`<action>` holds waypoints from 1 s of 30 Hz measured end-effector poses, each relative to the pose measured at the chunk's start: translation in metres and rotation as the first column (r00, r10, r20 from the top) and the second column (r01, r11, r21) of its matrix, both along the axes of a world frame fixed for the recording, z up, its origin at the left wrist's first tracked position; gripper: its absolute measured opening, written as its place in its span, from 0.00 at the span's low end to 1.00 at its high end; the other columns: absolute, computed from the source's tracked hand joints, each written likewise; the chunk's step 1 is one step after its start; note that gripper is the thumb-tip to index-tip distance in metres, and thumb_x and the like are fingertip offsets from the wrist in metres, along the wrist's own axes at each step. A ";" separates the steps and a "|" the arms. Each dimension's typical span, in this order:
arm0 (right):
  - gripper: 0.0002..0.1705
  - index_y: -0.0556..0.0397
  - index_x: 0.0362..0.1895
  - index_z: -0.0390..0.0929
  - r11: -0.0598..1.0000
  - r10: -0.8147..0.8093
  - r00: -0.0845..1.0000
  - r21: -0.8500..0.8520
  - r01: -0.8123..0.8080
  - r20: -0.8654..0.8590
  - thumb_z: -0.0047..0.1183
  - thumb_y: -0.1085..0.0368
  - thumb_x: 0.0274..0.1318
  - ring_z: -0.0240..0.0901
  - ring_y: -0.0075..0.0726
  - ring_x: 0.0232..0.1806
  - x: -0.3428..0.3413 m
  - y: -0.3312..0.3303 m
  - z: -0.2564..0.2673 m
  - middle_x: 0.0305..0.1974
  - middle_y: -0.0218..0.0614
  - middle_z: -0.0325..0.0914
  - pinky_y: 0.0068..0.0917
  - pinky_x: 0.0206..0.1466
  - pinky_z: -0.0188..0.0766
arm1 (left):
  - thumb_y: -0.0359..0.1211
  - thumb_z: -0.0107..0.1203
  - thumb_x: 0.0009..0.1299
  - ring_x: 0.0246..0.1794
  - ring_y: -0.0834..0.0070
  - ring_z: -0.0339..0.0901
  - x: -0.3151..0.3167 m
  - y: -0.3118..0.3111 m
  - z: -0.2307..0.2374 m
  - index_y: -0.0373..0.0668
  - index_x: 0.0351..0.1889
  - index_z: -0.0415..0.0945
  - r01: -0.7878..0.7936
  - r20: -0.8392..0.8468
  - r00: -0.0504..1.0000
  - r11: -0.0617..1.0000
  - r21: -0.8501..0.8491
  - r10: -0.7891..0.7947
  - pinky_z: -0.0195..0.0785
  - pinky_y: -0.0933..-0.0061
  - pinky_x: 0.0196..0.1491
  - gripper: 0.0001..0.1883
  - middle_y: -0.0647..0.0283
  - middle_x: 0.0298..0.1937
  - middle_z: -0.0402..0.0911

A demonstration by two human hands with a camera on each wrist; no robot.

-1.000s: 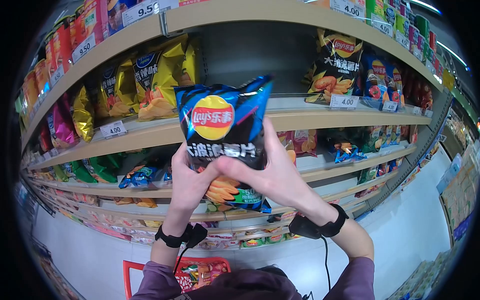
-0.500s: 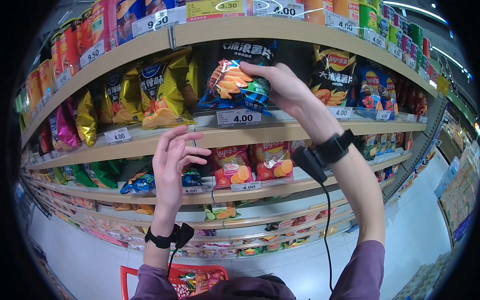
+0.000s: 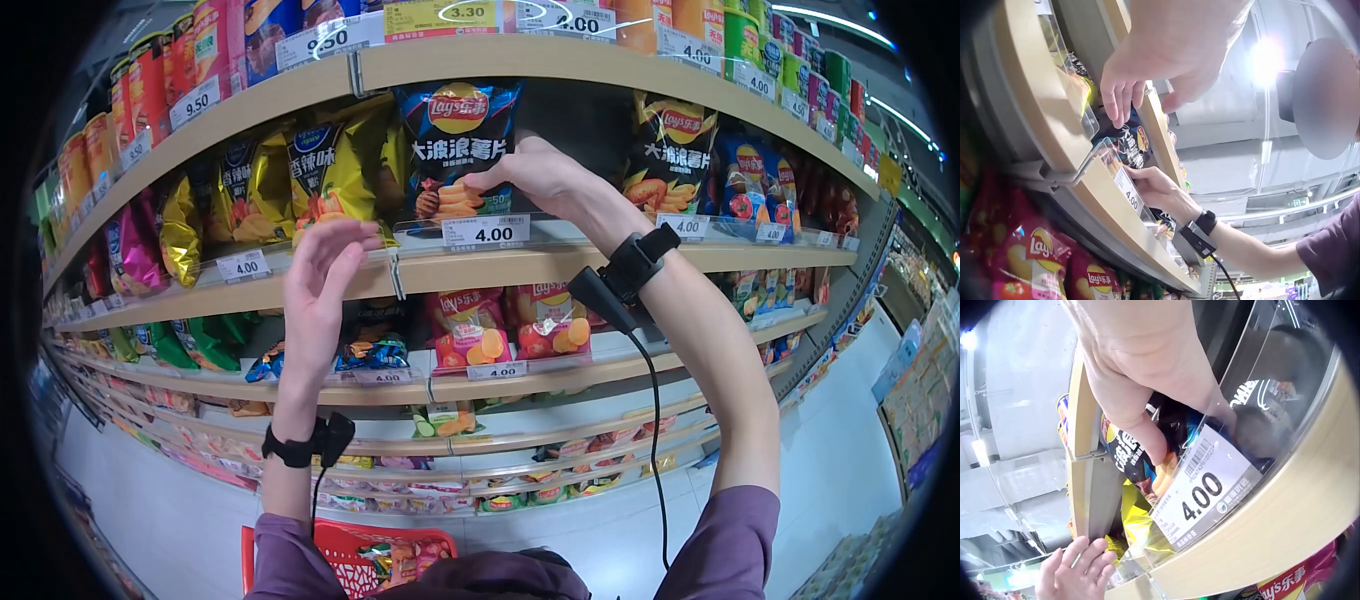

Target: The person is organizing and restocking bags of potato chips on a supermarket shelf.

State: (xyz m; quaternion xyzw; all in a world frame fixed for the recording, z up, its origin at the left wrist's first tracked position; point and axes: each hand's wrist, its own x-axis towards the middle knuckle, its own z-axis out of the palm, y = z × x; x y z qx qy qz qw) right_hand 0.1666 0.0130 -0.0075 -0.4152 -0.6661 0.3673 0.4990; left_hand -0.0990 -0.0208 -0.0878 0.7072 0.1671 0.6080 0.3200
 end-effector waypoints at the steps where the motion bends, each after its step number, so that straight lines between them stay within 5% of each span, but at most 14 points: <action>1: 0.31 0.64 0.57 0.67 0.999 -0.012 1.000 0.034 0.011 0.027 0.63 0.75 0.45 0.65 0.40 0.59 0.004 0.003 0.000 0.52 0.44 0.75 0.33 0.67 0.53 | 0.32 0.54 0.72 0.55 0.69 0.75 0.003 0.007 0.007 0.32 0.55 0.67 -0.004 -0.028 1.000 1.000 0.030 0.005 0.65 0.70 0.60 0.17 0.54 0.54 0.76; 10: 0.22 0.59 0.51 0.70 0.990 -0.107 0.994 -0.097 0.106 -0.009 0.58 0.74 0.48 0.74 0.32 0.47 -0.002 -0.015 0.005 0.44 0.37 0.78 0.30 0.54 0.68 | 0.47 0.51 0.73 0.61 0.57 0.71 0.047 0.055 0.054 0.24 0.61 0.54 -0.036 -0.347 0.938 0.997 -0.063 0.012 0.63 0.66 0.61 0.35 0.37 0.57 0.71; 12: 0.22 0.59 0.49 0.70 0.996 -0.083 0.996 0.013 0.083 0.030 0.57 0.74 0.46 0.74 0.31 0.45 -0.006 -0.018 0.000 0.41 0.38 0.78 0.29 0.53 0.68 | 0.50 0.47 0.74 0.60 0.53 0.71 0.054 0.063 0.061 0.22 0.58 0.54 -0.117 -0.466 0.884 0.982 -0.149 0.035 0.64 0.66 0.60 0.35 0.34 0.55 0.72; 14: 0.22 0.60 0.48 0.70 0.991 -0.083 0.994 0.114 0.075 0.070 0.57 0.74 0.45 0.74 0.31 0.44 -0.003 -0.013 -0.004 0.40 0.38 0.78 0.28 0.53 0.68 | 0.50 0.45 0.75 0.57 0.49 0.73 0.060 0.072 0.059 0.22 0.54 0.57 -0.176 -0.479 0.865 0.984 -0.012 0.149 0.65 0.62 0.57 0.33 0.33 0.51 0.74; 16: 0.25 0.61 0.50 0.68 0.991 -0.105 0.992 0.095 0.098 0.077 0.57 0.74 0.43 0.74 0.31 0.44 -0.001 -0.016 -0.002 0.40 0.39 0.78 0.28 0.54 0.67 | 0.48 0.46 0.75 0.55 0.48 0.74 0.062 0.073 0.059 0.23 0.53 0.57 -0.188 -0.487 0.849 0.979 0.082 0.204 0.66 0.61 0.55 0.31 0.34 0.50 0.75; 19: 0.32 0.62 0.55 0.65 0.974 -0.150 0.982 0.185 0.127 0.115 0.59 0.73 0.41 0.72 0.33 0.48 0.003 -0.013 -0.006 0.46 0.41 0.76 0.29 0.58 0.65 | 0.42 0.50 0.74 0.64 0.64 0.67 0.061 0.076 0.064 0.30 0.64 0.55 -0.191 -0.558 0.817 0.981 -0.021 0.147 0.58 0.66 0.64 0.30 0.46 0.61 0.70; 23: 0.42 0.61 0.62 0.61 0.966 -0.142 0.979 0.236 0.105 0.149 0.66 0.65 0.41 0.69 0.37 0.56 0.002 -0.020 -0.005 0.53 0.44 0.74 0.31 0.64 0.60 | 0.41 0.51 0.74 0.62 0.64 0.68 0.058 0.064 0.069 0.29 0.64 0.55 -0.192 -0.593 0.780 0.978 0.076 0.199 0.60 0.67 0.63 0.30 0.46 0.59 0.72; 26: 0.45 0.61 0.63 0.60 0.963 -0.114 0.988 0.256 0.083 0.109 0.68 0.57 0.44 0.67 0.36 0.58 0.000 -0.026 0.001 0.55 0.45 0.72 0.32 0.65 0.58 | 0.48 0.54 0.71 0.56 0.54 0.75 0.058 0.073 0.061 0.24 0.57 0.58 -0.155 -0.551 0.806 0.976 0.152 0.214 0.68 0.64 0.55 0.34 0.37 0.52 0.76; 29: 0.47 0.62 0.64 0.59 0.947 -0.135 0.988 0.302 0.109 0.069 0.67 0.49 0.47 0.65 0.36 0.60 0.001 -0.027 0.001 0.58 0.46 0.70 0.32 0.66 0.57 | 0.51 0.56 0.69 0.56 0.56 0.75 0.060 0.076 0.057 0.24 0.62 0.56 -0.088 -0.456 0.888 0.995 -0.049 0.056 0.66 0.66 0.57 0.39 0.38 0.55 0.75; 30: 0.48 0.62 0.64 0.59 0.939 -0.152 0.986 0.321 0.124 0.064 0.66 0.47 0.48 0.65 0.36 0.61 0.002 -0.027 0.001 0.59 0.46 0.70 0.33 0.66 0.57 | 0.51 0.55 0.70 0.56 0.56 0.75 0.059 0.076 0.056 0.24 0.62 0.56 -0.129 -0.456 0.883 0.992 -0.012 0.110 0.66 0.65 0.58 0.39 0.38 0.55 0.74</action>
